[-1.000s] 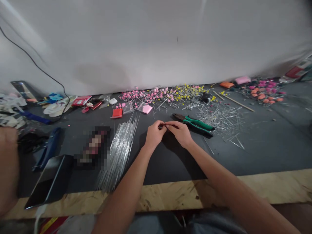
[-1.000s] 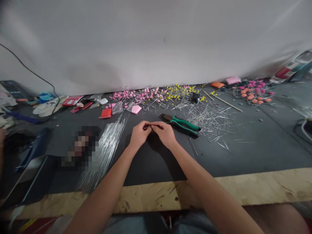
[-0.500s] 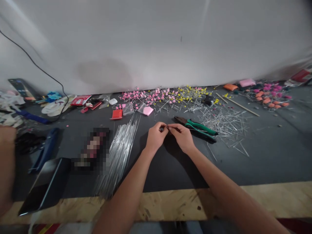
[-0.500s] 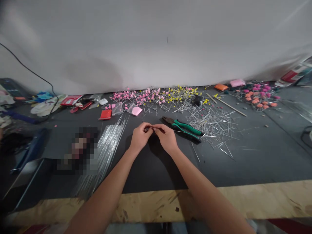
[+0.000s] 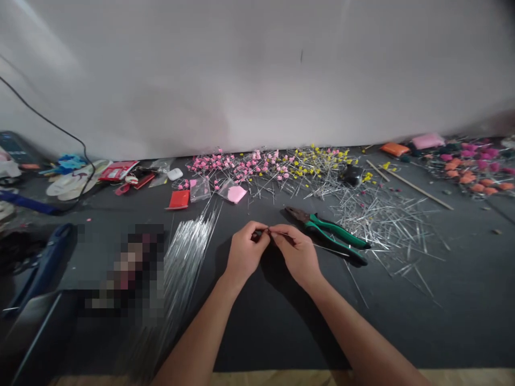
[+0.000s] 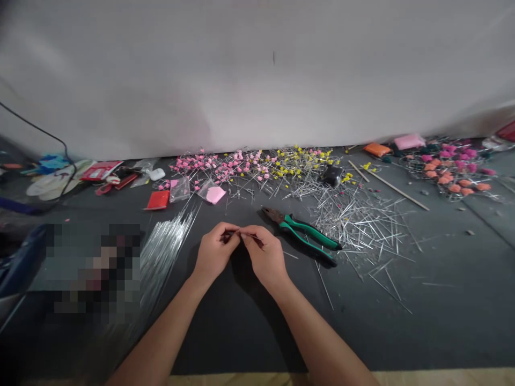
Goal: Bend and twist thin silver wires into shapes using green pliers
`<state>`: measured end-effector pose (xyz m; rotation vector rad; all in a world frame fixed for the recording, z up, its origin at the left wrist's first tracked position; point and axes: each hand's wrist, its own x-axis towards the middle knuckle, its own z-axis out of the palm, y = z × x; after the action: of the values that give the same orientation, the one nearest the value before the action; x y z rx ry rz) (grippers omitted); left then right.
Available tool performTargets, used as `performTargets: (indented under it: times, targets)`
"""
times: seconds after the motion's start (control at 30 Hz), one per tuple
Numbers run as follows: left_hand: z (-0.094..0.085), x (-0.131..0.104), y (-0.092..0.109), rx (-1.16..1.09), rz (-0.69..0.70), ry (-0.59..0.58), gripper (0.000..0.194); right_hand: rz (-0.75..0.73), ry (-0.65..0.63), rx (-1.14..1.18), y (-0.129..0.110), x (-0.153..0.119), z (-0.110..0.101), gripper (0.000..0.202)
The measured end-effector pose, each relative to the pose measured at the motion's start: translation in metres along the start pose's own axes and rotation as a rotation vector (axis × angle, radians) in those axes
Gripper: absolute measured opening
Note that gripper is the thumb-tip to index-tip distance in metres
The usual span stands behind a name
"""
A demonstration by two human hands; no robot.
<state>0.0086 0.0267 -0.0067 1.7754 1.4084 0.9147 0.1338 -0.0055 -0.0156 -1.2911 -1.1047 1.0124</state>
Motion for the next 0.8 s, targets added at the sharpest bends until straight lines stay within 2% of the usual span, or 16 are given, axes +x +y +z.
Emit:
performTargets:
  times: [0.33,0.8]
  targets:
    - [0.001,-0.0018,0.0004,0.014,-0.002,0.077,0.011,-0.012,-0.015,0.015,-0.0007,-0.0002,0.0003,0.015]
    - [0.0017,-0.0053,0.0022,-0.001,0.057,0.035,0.009,-0.077,0.02,-0.022,0.0045,-0.0028,0.002,0.016]
